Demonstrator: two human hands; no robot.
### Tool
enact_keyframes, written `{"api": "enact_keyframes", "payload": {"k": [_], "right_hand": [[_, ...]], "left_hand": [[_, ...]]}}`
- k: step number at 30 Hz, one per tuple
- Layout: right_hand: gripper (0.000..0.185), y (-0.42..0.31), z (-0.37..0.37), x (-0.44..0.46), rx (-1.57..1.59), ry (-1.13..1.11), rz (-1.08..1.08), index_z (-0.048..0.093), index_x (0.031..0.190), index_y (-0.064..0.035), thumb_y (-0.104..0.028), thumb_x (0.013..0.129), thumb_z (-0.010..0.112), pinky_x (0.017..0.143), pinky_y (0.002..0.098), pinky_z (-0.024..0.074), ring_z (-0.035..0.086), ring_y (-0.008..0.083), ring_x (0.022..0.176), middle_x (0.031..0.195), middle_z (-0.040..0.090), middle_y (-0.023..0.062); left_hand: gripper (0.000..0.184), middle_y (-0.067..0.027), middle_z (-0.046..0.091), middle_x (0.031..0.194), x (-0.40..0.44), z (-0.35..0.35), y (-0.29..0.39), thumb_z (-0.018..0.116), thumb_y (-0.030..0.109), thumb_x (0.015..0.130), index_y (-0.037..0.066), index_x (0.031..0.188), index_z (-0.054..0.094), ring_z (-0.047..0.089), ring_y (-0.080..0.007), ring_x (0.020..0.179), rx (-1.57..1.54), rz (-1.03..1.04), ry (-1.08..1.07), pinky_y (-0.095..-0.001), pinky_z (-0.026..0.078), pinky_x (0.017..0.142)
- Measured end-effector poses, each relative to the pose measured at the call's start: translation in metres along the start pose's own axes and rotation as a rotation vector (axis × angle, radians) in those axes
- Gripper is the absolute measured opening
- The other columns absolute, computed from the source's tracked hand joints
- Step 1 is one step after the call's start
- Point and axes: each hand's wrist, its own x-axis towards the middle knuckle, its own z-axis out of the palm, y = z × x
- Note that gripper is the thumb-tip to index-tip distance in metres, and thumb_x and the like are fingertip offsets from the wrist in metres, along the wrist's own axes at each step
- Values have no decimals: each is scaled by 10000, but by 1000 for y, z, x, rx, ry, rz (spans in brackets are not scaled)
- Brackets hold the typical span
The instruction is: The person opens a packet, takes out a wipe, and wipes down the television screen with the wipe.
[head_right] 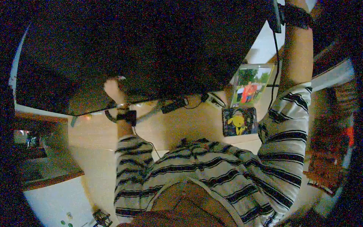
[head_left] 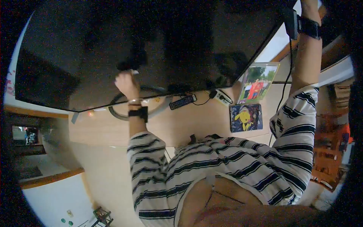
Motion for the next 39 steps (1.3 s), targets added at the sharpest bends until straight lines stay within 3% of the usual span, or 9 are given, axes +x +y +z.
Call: {"api": "enact_keyframes", "payload": {"k": [7,18,23,25,28,29,30,35,39], "right_hand": [[113,-5,-6,-1,-20,20,17,436,824,-41,-130,882,471,564,185,372,418,50,640,706,417,-11],[95,-8,-4,-7,-13,23,49,438,830,-43,-119,882,463,561,180,369,423,48,644,712,425,-13],[91,173,-83,-27,-702,-46,242,444,835,-41,-117,881,466,584,183,389,430,51,646,731,436,-2],[112,60,-35,-11,-242,29,125,404,867,-8,-115,866,433,580,293,407,443,153,671,754,432,66],[276,-21,-4,-14,-2,80,-3,367,1060,68,-121,872,440,602,332,479,496,224,735,905,437,178],[306,-37,1,-25,-43,56,-29,368,1112,43,-144,881,441,551,289,480,508,245,749,983,425,190],[187,-41,9,-51,54,156,110,531,1014,0,-48,837,492,817,324,443,556,225,914,1026,576,160],[72,-172,119,-162,742,-702,462,518,901,-39,-50,838,484,758,264,461,562,162,867,1086,518,129],[77,-249,219,-234,1004,-944,815,490,906,-10,-56,844,492,782,271,451,528,136,905,1082,514,105]], "left_hand": [[70,-146,518,774,-109,30,-21,517,37,812,7,772,468,511,-295,731,-469,-811,48,-370,417,694],[98,-112,553,824,123,-64,-11,583,51,773,14,845,529,537,-234,747,-268,-322,437,-320,433,692],[162,-127,534,816,16,-28,8,579,-13,688,30,832,521,499,-295,796,-140,-18,-184,-366,431,704],[156,-124,533,823,-14,-28,15,579,-13,692,32,828,517,504,-292,790,-166,18,-255,-353,437,704],[162,-88,544,853,-34,-32,14,570,-19,725,56,852,503,530,-244,789,-640,-428,-275,-318,453,699],[168,-66,549,862,-36,-34,4,568,-13,744,70,870,494,541,-212,796,-1258,-745,-163,-298,456,698],[175,-45,554,871,-36,-40,1,567,-8,764,84,888,485,551,-179,803,-1871,-1044,-2,-279,460,697],[201,-47,568,890,3,-92,-8,583,-5,765,98,905,482,554,-145,813,-1992,-1028,-37,-251,451,682],[144,-65,568,910,-5,-104,-44,566,-23,770,67,861,497,554,-150,824,-2046,-852,-60,-262,452,727]]}}
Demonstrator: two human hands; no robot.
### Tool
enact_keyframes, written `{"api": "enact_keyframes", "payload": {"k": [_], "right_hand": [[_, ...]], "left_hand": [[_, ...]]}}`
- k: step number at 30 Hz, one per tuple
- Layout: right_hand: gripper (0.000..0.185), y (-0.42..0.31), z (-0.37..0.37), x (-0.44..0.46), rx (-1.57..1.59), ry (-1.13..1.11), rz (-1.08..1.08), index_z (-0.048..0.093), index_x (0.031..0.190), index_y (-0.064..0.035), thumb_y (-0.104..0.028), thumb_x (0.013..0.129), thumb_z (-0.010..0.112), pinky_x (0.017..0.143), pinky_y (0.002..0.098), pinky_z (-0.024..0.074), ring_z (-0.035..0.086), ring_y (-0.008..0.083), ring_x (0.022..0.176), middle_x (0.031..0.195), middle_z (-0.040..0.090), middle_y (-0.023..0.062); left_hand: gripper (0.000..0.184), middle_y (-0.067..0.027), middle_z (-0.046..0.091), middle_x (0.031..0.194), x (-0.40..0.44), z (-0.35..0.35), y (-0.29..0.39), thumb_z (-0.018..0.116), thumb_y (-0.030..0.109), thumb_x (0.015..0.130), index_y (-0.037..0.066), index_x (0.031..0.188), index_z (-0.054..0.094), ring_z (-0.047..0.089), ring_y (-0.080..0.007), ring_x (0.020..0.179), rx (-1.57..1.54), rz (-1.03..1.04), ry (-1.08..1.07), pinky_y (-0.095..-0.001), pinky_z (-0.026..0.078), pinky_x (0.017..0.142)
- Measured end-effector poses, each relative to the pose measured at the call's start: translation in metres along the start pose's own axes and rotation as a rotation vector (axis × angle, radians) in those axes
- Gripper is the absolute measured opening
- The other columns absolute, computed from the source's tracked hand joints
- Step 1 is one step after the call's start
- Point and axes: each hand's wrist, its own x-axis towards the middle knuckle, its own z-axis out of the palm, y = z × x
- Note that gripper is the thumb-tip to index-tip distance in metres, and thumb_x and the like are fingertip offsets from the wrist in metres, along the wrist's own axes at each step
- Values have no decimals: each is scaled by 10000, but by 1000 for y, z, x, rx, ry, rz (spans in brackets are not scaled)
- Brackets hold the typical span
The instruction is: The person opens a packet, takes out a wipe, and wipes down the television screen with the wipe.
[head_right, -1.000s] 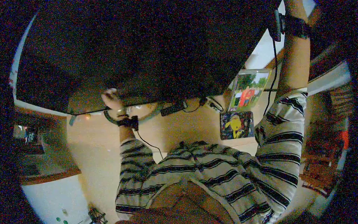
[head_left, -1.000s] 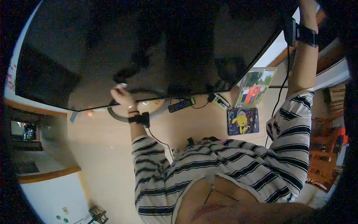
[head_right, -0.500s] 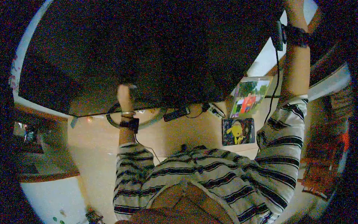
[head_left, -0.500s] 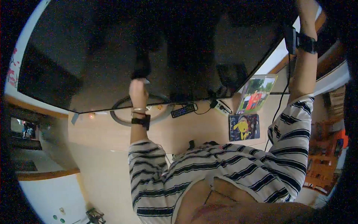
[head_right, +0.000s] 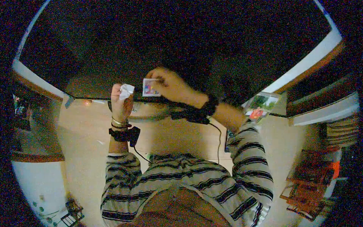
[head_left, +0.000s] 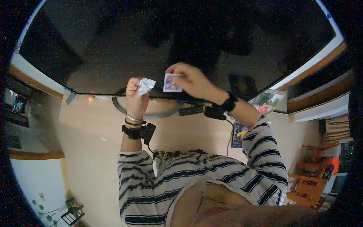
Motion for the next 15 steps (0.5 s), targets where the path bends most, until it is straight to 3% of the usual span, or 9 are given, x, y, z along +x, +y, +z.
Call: {"api": "enact_keyframes", "payload": {"k": [5,6,7,9,10,11,13,15], "right_hand": [[121,-10,112,73,-79,53,23,475,867,-10,-53,794,563,661,263,460,538,123,814,1003,572,94],[126,-5,134,89,-110,104,103,467,847,-16,-62,788,569,600,250,446,536,118,766,893,588,75],[126,-2,157,102,-111,85,99,467,847,-16,-62,788,569,600,250,446,536,118,766,893,588,75],[95,5,196,145,-245,105,270,471,851,-24,-60,802,545,593,237,438,524,111,713,798,565,42],[80,27,219,161,-68,137,213,485,881,-33,-84,832,523,568,221,424,519,98,675,748,526,14],[80,30,239,178,-87,88,217,485,881,-33,-84,832,523,568,221,424,519,98,675,748,526,14],[124,12,289,209,739,164,486,512,904,-42,-152,846,517,633,260,428,476,109,723,809,526,43],[128,0,315,234,623,30,529,517,918,-50,-164,880,476,663,259,435,492,111,772,833,532,35]], "left_hand": [[142,-76,544,969,-5,-59,77,555,-38,773,28,893,516,549,-152,842,176,-1,89,-268,455,759],[117,-68,560,917,-1,-67,100,579,-9,764,42,856,528,556,-159,821,462,0,66,-260,458,736],[98,-60,576,866,-1,-80,121,603,20,755,56,819,539,563,-165,800,745,-7,47,-251,460,713],[98,-76,549,917,8,-113,155,610,13,739,34,814,550,553,-173,831,869,71,19,-262,465,703],[103,-92,522,967,9,-131,169,617,6,723,12,809,562,543,-182,861,981,121,-12,-274,469,692],[103,-92,522,967,12,-151,182,617,6,723,12,809,562,543,-182,861,968,133,41,-274,469,692],[103,-120,505,973,13,-188,223,624,0,689,24,774,572,540,-235,870,1180,144,68,-295,468,687],[172,-137,494,959,14,-216,255,624,4,670,16,829,558,527,-286,859,1193,72,92,-324,462,699]]}}
